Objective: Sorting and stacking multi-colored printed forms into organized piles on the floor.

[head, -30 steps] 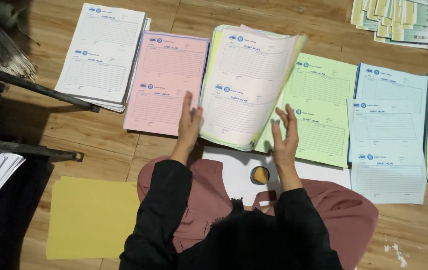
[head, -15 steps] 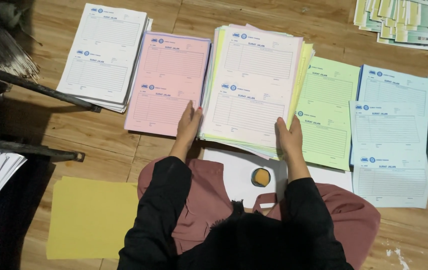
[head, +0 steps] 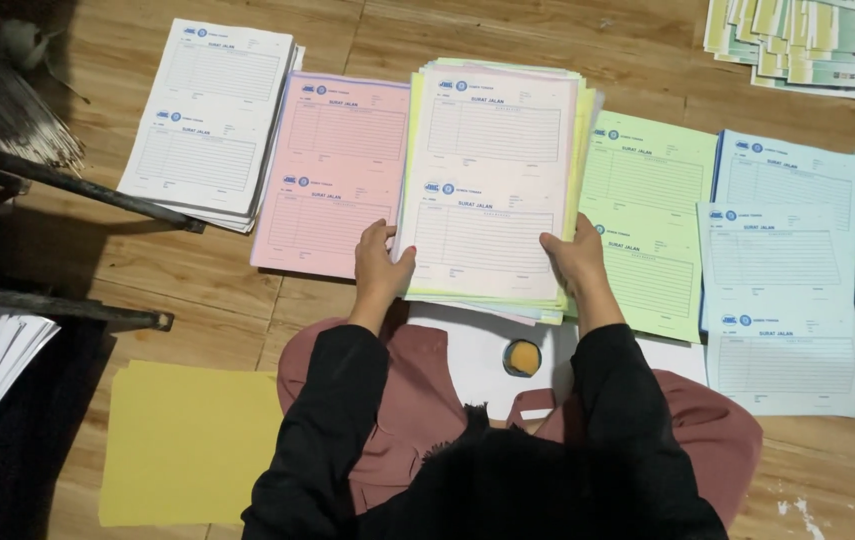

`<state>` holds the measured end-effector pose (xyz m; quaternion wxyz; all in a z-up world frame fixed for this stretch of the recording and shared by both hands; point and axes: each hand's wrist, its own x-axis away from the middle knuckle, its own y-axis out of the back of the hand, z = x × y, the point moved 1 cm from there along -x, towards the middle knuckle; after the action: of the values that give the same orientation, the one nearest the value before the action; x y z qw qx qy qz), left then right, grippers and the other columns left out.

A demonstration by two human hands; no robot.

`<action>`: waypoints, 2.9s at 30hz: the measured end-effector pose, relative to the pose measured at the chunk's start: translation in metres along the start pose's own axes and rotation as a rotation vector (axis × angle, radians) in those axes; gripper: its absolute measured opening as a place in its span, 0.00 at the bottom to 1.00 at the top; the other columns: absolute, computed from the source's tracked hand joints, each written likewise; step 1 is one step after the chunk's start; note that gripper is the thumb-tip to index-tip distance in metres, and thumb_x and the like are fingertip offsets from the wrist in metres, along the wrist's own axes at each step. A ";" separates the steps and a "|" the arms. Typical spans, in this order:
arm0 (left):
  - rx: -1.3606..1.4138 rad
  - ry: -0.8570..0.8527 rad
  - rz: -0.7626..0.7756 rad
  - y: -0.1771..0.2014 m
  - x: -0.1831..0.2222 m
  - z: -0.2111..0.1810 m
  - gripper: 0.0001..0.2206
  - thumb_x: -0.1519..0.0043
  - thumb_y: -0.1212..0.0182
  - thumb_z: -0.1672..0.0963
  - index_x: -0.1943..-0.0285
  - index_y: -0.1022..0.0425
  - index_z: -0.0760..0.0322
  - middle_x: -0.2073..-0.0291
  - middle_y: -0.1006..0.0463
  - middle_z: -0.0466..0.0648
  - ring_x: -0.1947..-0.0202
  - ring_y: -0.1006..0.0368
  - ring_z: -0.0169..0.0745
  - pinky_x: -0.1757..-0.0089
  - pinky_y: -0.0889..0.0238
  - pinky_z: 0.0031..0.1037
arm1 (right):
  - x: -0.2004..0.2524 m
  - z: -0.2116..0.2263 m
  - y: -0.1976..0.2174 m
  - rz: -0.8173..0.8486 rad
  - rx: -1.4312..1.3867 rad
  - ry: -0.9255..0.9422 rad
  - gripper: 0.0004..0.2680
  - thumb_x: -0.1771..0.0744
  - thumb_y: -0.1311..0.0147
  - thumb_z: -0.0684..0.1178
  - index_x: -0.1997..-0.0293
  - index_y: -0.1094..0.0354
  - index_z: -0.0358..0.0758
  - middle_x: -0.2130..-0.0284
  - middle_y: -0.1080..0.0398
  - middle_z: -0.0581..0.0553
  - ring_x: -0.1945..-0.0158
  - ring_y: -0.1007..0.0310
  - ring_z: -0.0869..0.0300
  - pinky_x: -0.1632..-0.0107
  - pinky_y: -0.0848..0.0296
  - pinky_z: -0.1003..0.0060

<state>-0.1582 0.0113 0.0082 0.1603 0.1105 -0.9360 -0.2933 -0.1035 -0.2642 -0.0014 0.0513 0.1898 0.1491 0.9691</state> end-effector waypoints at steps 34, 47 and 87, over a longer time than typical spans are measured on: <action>0.637 -0.517 0.238 0.037 -0.021 -0.095 0.24 0.45 0.43 0.53 0.41 0.44 0.61 0.53 0.30 0.57 0.48 0.38 0.46 0.47 0.54 0.31 | 0.071 0.089 0.061 0.015 -0.008 0.648 0.09 0.39 0.49 0.41 0.59 0.36 0.32 0.65 0.32 0.41 0.61 0.33 0.57 0.55 0.34 0.65; 0.307 -0.058 -0.021 0.011 -0.033 -0.058 0.14 0.47 0.40 0.56 0.53 0.30 0.61 0.66 0.24 0.54 0.63 0.27 0.47 0.61 0.34 0.35 | -0.015 0.036 0.029 -0.050 -0.124 0.049 0.15 0.40 0.41 0.46 0.52 0.37 0.35 0.70 0.30 0.38 0.68 0.27 0.53 0.66 0.28 0.62; 0.326 -0.042 -0.180 0.011 -0.059 -0.072 0.24 0.44 0.46 0.61 0.39 0.48 0.56 0.55 0.29 0.56 0.50 0.34 0.55 0.51 0.39 0.43 | -0.015 0.044 -0.022 0.043 0.261 0.051 0.16 0.40 0.42 0.47 0.52 0.40 0.32 0.61 0.33 0.31 0.53 0.34 0.40 0.53 0.34 0.48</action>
<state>-0.0788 0.0009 0.0573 0.0941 0.2121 -0.9606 -0.1532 -0.0716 -0.2333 0.0254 0.0016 0.1734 0.2709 0.9469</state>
